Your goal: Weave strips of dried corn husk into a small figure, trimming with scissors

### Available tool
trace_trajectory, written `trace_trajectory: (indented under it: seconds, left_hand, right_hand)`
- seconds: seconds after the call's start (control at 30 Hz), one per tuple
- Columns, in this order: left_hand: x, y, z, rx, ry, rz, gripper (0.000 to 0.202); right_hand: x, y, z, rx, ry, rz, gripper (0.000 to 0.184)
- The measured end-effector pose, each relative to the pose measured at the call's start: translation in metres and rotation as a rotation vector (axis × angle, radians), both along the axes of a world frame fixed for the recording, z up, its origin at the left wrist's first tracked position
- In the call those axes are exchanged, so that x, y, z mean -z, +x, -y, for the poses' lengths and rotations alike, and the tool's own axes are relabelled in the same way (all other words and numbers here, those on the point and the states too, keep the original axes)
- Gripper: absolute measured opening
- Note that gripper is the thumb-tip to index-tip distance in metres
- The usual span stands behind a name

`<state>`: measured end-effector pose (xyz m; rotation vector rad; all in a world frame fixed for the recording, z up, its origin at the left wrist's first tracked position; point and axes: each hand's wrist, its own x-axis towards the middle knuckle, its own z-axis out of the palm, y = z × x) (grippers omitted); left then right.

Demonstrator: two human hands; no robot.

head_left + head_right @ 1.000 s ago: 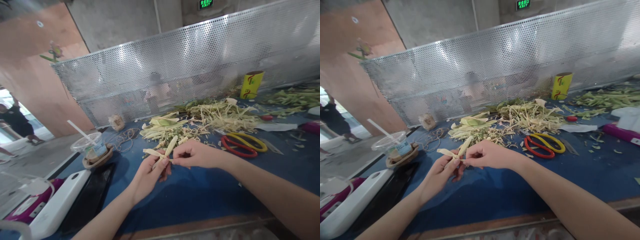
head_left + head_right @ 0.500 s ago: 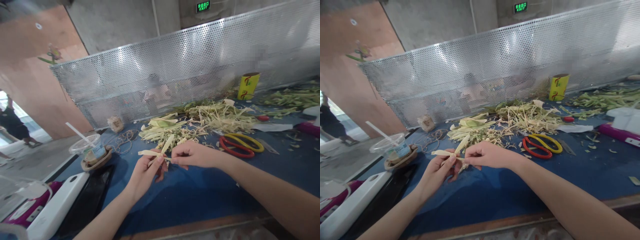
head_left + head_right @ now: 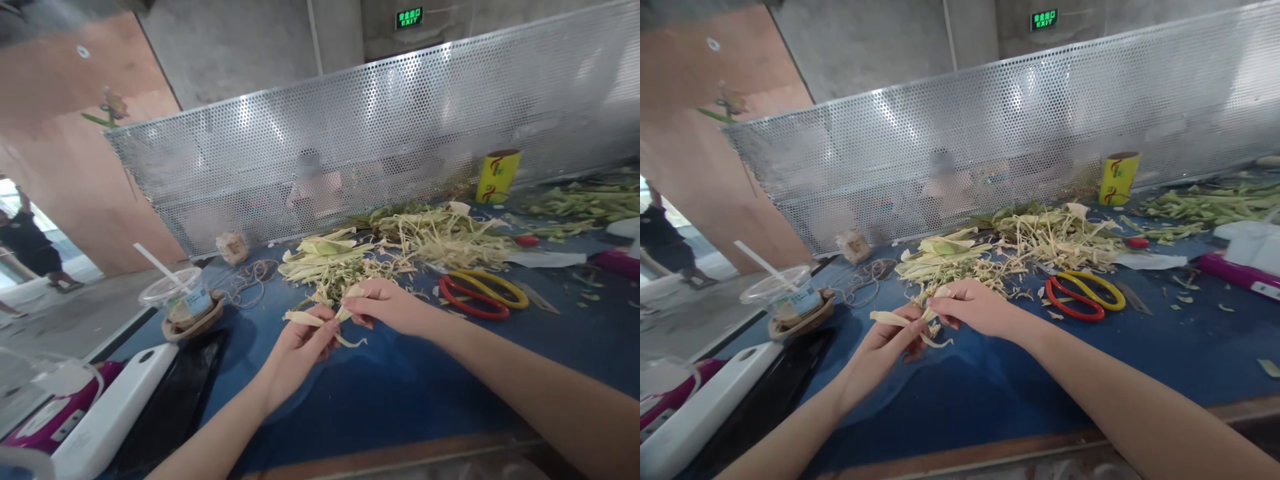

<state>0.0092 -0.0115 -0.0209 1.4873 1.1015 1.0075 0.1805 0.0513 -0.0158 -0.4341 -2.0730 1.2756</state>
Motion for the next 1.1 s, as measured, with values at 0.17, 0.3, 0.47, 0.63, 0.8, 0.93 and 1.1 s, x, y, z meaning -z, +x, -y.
trace_trajectory:
  seconds: [0.17, 0.3, 0.47, 0.63, 0.8, 0.93, 1.1]
  left_hand:
    - [0.0, 0.0, 0.002, 0.014, -0.028, 0.007, 0.031]
    - [0.001, 0.001, 0.002, -0.002, -0.077, 0.101, 0.034]
    - [0.0, 0.005, 0.0, -0.088, -0.08, 0.133, 0.044]
    - [-0.001, 0.01, 0.002, -0.166, -0.004, 0.1, 0.06]
    - [-0.002, 0.013, 0.005, -0.194, 0.052, 0.074, 0.067]
    - [0.0, 0.015, 0.006, -0.152, 0.026, 0.055, 0.067]
    - [-0.003, 0.014, 0.005, -0.129, 0.012, 0.018, 0.064]
  right_hand:
    - [-0.003, 0.003, -0.002, 0.031, -0.038, -0.026, 0.039]
    - [-0.006, 0.005, -0.003, 0.039, -0.031, 0.012, 0.044]
    - [0.0, 0.001, -0.002, 0.051, -0.089, 0.012, 0.038]
    - [0.008, -0.007, 0.003, 0.15, -0.107, -0.052, 0.054]
    - [0.01, -0.016, 0.008, 0.032, -0.297, -0.097, 0.052]
    - [0.008, -0.019, 0.013, -0.087, -0.294, -0.096, 0.038]
    - [0.009, -0.017, 0.016, -0.133, -0.265, -0.105, 0.023]
